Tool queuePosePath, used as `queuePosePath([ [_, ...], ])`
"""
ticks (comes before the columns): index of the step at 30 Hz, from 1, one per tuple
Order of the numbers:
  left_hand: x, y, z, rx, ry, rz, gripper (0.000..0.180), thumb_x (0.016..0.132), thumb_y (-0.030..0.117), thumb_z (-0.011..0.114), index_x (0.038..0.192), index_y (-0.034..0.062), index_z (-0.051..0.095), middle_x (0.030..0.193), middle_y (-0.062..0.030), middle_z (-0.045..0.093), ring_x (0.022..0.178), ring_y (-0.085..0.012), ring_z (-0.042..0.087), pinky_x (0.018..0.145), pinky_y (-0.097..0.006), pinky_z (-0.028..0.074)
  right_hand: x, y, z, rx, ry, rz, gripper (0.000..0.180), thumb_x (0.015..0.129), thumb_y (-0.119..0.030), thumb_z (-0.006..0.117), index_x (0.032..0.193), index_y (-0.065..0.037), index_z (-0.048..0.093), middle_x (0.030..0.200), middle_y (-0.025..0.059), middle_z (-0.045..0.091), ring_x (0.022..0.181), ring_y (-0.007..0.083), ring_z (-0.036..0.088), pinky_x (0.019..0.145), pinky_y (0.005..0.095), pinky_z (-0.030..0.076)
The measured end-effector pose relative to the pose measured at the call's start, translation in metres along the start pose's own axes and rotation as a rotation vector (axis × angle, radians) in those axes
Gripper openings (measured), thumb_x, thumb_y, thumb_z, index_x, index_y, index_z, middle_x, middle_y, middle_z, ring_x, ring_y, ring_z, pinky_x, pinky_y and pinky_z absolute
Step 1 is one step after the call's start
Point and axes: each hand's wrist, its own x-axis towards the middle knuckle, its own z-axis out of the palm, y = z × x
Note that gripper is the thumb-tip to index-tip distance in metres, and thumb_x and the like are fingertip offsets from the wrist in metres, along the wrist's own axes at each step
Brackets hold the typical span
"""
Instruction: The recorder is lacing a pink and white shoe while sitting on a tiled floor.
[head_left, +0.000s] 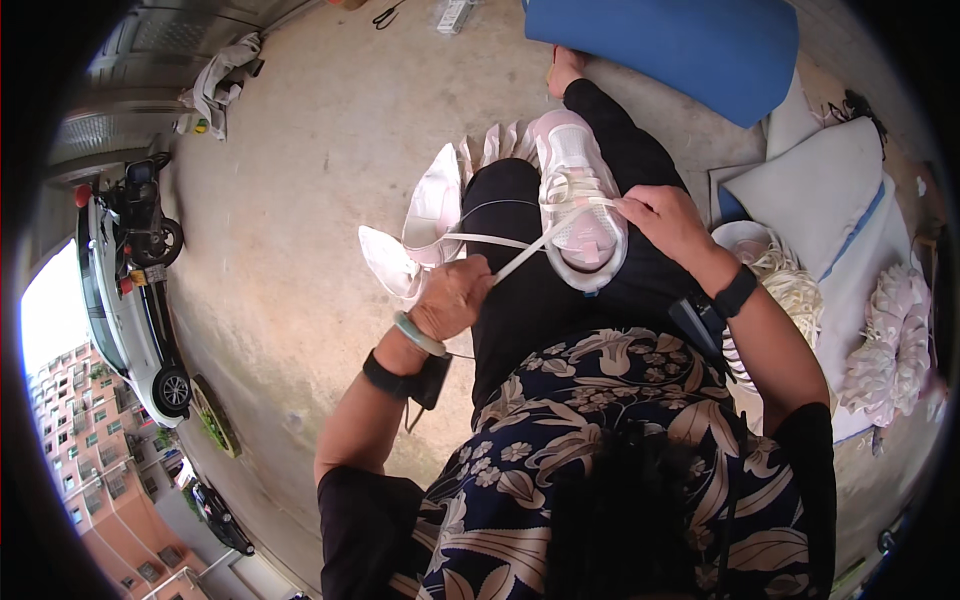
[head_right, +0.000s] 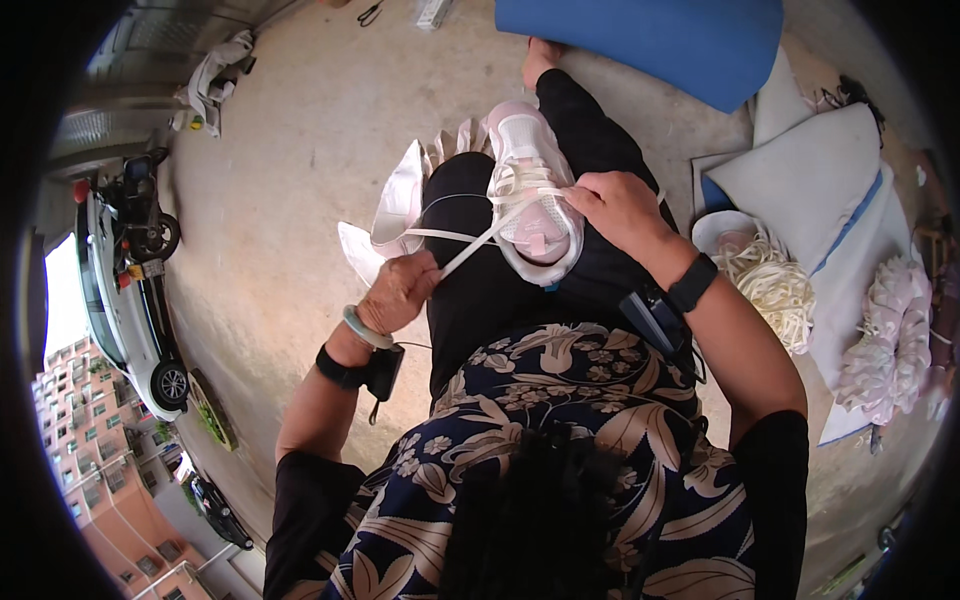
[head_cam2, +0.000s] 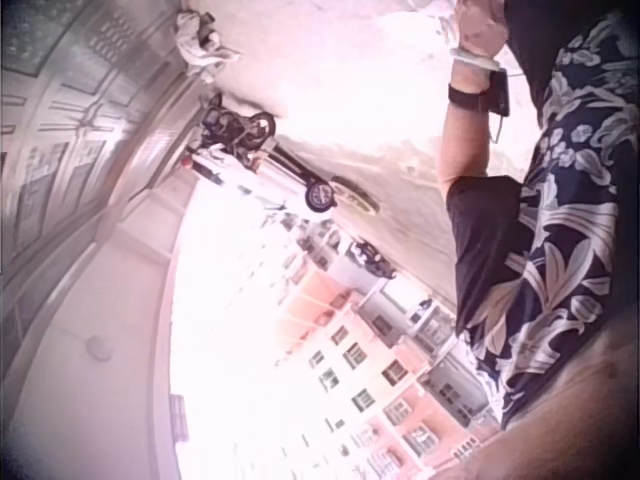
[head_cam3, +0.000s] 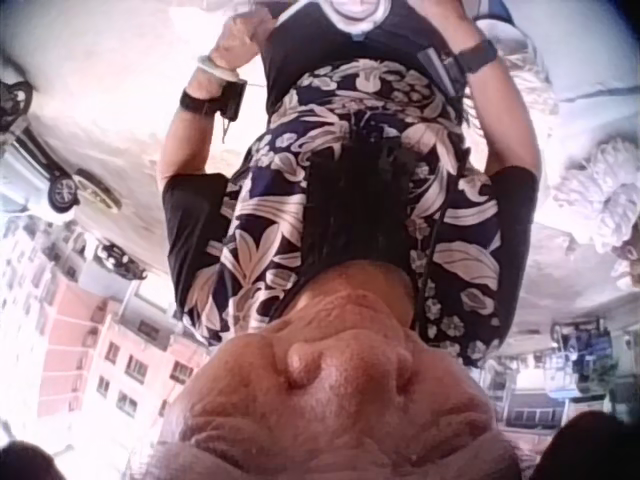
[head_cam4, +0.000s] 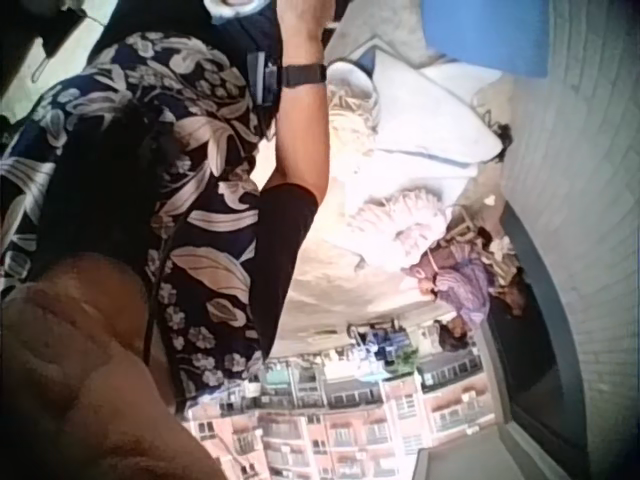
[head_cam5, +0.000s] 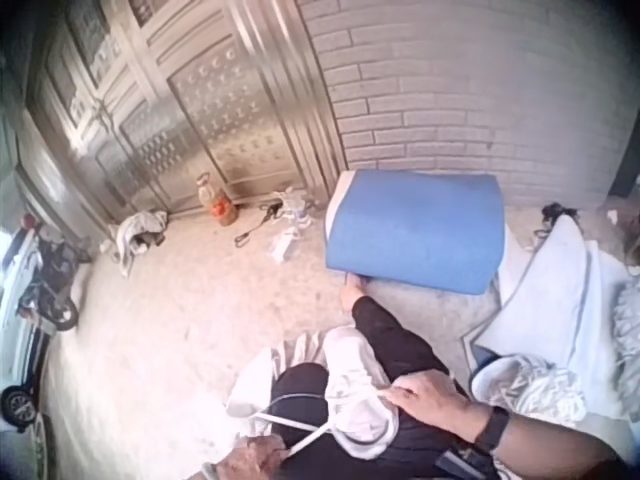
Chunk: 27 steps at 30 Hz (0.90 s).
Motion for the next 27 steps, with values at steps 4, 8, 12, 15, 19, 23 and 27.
queuePosePath([
  [4, 0.007, 0.021, 0.005, -0.001, -0.062, 0.059, 0.012, 0.079, 0.008, 0.058, 0.071, 0.0028, 0.052, 0.062, -0.0152, 0.054, 0.059, -0.0332, 0.055, 0.051, -0.038, 0.041, -0.016, 0.010, -0.015, -0.036, 0.249, -0.046, 0.015, 0.078, -0.020, 0.062, 0.072, -0.006, 0.060, 0.059, 0.0132, 0.054, 0.056, 0.0306, 0.054, 0.051, 0.0354, 0.040],
  [8, 0.024, 0.020, -0.005, 0.018, -0.146, 0.222, 0.011, 0.076, 0.012, 0.063, 0.075, 0.0037, 0.054, 0.061, -0.0140, 0.054, 0.059, -0.0318, 0.055, 0.052, -0.038, 0.041, -0.041, 0.039, -0.043, 0.153, 0.324, 0.027, 0.018, 0.079, -0.016, 0.063, 0.069, -0.003, 0.058, 0.052, 0.0025, 0.046, 0.049, 0.0106, 0.041, 0.048, 0.0275, 0.035],
  [12, 0.055, 0.020, 0.002, -0.106, 0.013, 0.068, 0.007, 0.074, 0.003, 0.061, 0.080, 0.0030, 0.059, 0.066, -0.0110, 0.056, 0.059, -0.0224, 0.056, 0.055, -0.032, 0.044, -0.063, 0.055, -0.056, 0.364, 0.196, 0.189, 0.020, 0.081, -0.013, 0.061, 0.066, -0.002, 0.056, 0.055, -0.0062, 0.040, 0.053, 0.0042, 0.034, 0.047, 0.0227, 0.029],
  [15, 0.083, 0.026, 0.009, -0.187, 0.054, 0.017, 0.013, 0.072, -0.002, 0.058, 0.085, 0.0021, 0.061, 0.070, -0.0095, 0.058, 0.063, -0.0198, 0.058, 0.058, -0.029, 0.045, -0.075, 0.091, -0.062, 0.366, 0.188, 0.282, 0.021, 0.082, -0.012, 0.061, 0.065, -0.001, 0.055, 0.056, -0.0075, 0.039, 0.054, 0.0036, 0.033, 0.047, 0.0219, 0.027],
  [19, 0.105, 0.018, 0.022, -0.056, 0.138, 0.177, 0.020, 0.070, -0.003, 0.061, 0.090, 0.0012, 0.062, 0.076, -0.0099, 0.059, 0.065, -0.0202, 0.059, 0.060, -0.027, 0.046, -0.075, 0.093, -0.065, 0.337, 0.196, 0.337, 0.022, 0.081, -0.012, 0.060, 0.063, -0.001, 0.054, 0.055, -0.0073, 0.038, 0.053, 0.0039, 0.032, 0.047, 0.0222, 0.027],
  [23, 0.111, 0.018, 0.028, -0.050, 0.169, 0.141, 0.018, 0.070, -0.001, 0.062, 0.087, 0.0010, 0.061, 0.075, -0.0099, 0.059, 0.064, -0.0209, 0.059, 0.059, -0.029, 0.046, -0.070, 0.105, -0.063, 0.288, 0.209, 0.282, 0.022, 0.081, -0.012, 0.060, 0.063, -0.001, 0.053, 0.054, -0.0062, 0.037, 0.053, 0.0042, 0.032, 0.047, 0.0230, 0.028],
  [27, 0.107, 0.025, 0.030, -0.052, 0.161, -0.002, 0.018, 0.070, 0.005, 0.064, 0.087, 0.0009, 0.059, 0.073, -0.0102, 0.058, 0.061, -0.0228, 0.059, 0.057, -0.032, 0.046, -0.065, 0.102, -0.060, 0.037, 0.301, 0.186, 0.022, 0.082, -0.013, 0.060, 0.066, -0.001, 0.052, 0.052, -0.0027, 0.037, 0.052, 0.0051, 0.033, 0.046, 0.0238, 0.030],
])
